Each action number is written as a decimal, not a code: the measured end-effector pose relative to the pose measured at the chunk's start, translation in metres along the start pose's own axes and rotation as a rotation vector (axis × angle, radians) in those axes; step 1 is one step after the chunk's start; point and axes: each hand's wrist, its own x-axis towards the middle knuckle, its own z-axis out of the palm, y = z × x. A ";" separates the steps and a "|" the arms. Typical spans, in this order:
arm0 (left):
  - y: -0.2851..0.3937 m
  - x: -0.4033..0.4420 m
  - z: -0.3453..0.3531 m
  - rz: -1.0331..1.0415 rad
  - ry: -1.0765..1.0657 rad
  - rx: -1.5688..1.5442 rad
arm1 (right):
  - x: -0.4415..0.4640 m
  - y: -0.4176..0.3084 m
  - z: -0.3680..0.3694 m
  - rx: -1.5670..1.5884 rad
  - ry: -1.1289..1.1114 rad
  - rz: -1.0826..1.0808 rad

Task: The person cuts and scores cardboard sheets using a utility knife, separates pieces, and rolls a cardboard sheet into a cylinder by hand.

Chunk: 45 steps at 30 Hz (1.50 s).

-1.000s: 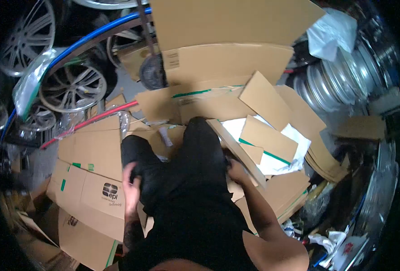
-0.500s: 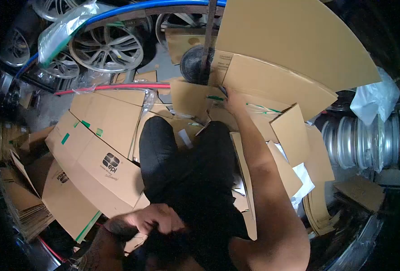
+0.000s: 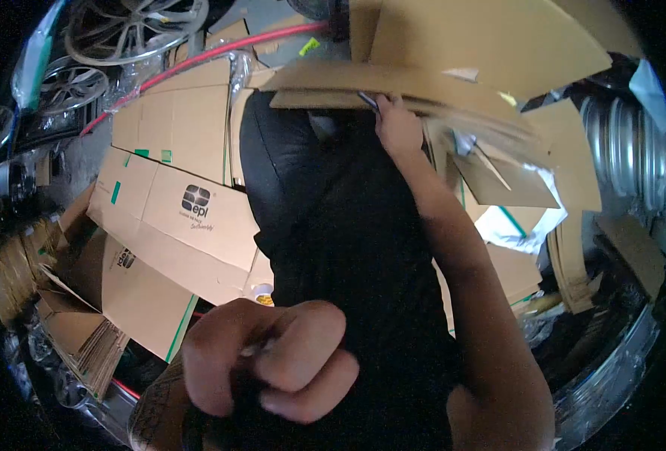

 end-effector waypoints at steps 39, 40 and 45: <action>0.074 -0.043 -0.141 -0.145 0.242 1.421 | 0.209 0.006 -0.063 -0.167 -0.026 -0.189; 0.081 -0.052 -0.149 -0.143 0.399 1.433 | 0.207 -0.004 -0.074 -0.179 -0.100 -0.140; 0.130 -0.103 -0.200 0.286 0.857 1.290 | 0.235 0.024 -0.072 -0.206 0.026 -0.263</action>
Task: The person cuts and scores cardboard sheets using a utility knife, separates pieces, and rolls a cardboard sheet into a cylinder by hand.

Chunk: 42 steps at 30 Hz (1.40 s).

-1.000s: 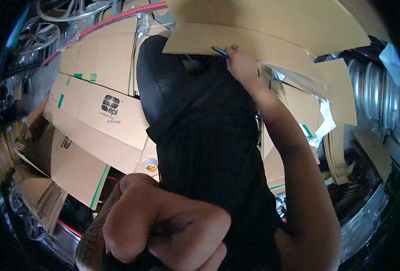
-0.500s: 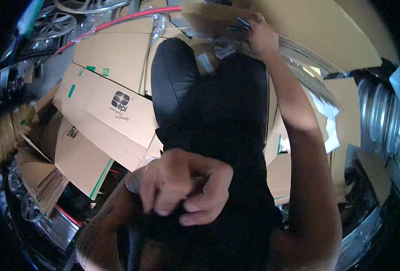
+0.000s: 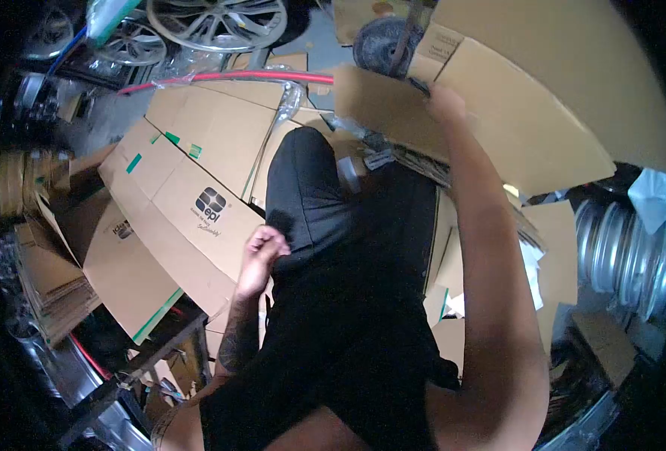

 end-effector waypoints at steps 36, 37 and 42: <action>-0.014 0.136 -0.123 0.449 0.341 -1.046 | -0.119 -0.315 -0.294 0.127 -0.432 -0.875; -0.003 0.125 -0.131 0.352 0.367 -0.857 | -0.124 -0.319 -0.294 0.165 -0.404 -0.873; -0.020 0.033 -0.243 -0.020 1.093 0.685 | -0.129 -0.318 -0.268 0.448 -0.344 -0.815</action>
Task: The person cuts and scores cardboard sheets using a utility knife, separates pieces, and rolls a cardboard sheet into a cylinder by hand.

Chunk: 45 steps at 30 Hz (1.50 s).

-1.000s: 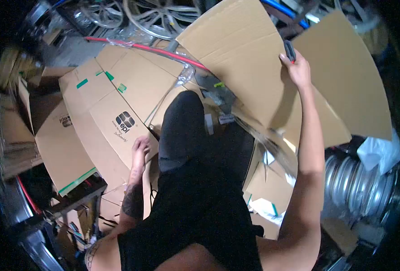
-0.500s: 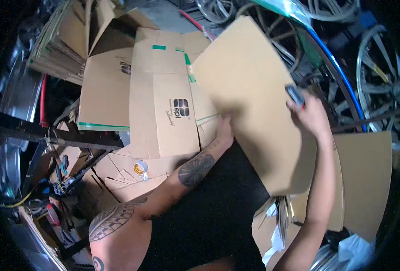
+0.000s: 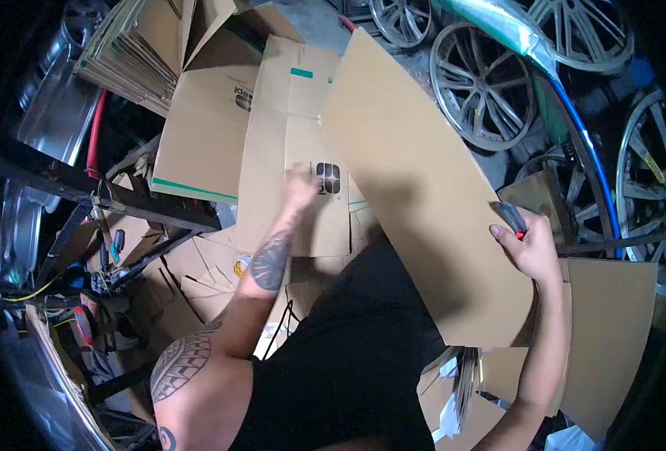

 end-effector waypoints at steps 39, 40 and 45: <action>0.089 -0.070 0.039 0.132 0.087 -0.365 | 0.188 0.017 0.299 0.500 -0.101 0.263; 0.085 -0.069 0.028 0.128 -0.066 -0.380 | 0.176 0.019 0.306 0.591 -0.090 0.274; 0.059 -0.061 0.031 0.174 -0.303 -0.497 | 0.187 0.017 0.329 0.782 -0.229 0.335</action>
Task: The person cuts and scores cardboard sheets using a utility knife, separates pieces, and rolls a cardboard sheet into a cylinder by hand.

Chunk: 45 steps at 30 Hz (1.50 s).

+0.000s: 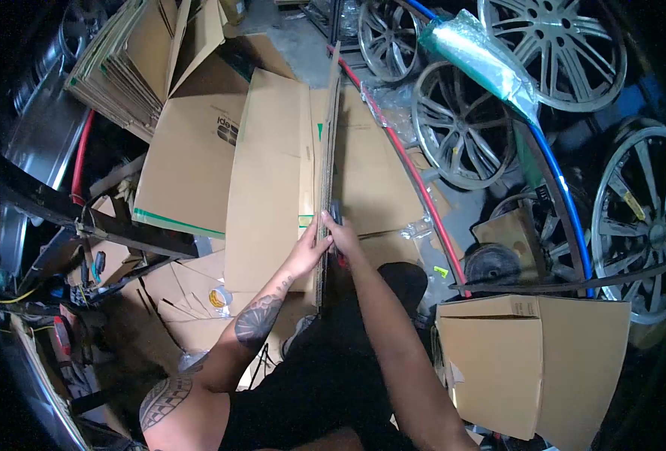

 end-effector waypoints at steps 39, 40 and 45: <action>-0.119 -0.044 -0.118 -0.418 0.298 -0.257 | -0.010 -0.137 -0.144 -0.955 0.605 -0.464; -0.183 -0.041 -0.117 -0.450 0.314 -0.397 | -0.036 -0.166 -0.156 -0.927 0.564 -0.567; -0.257 -0.040 -0.129 -0.376 0.369 -0.025 | -0.151 -0.222 -0.240 -1.084 0.633 -0.434</action>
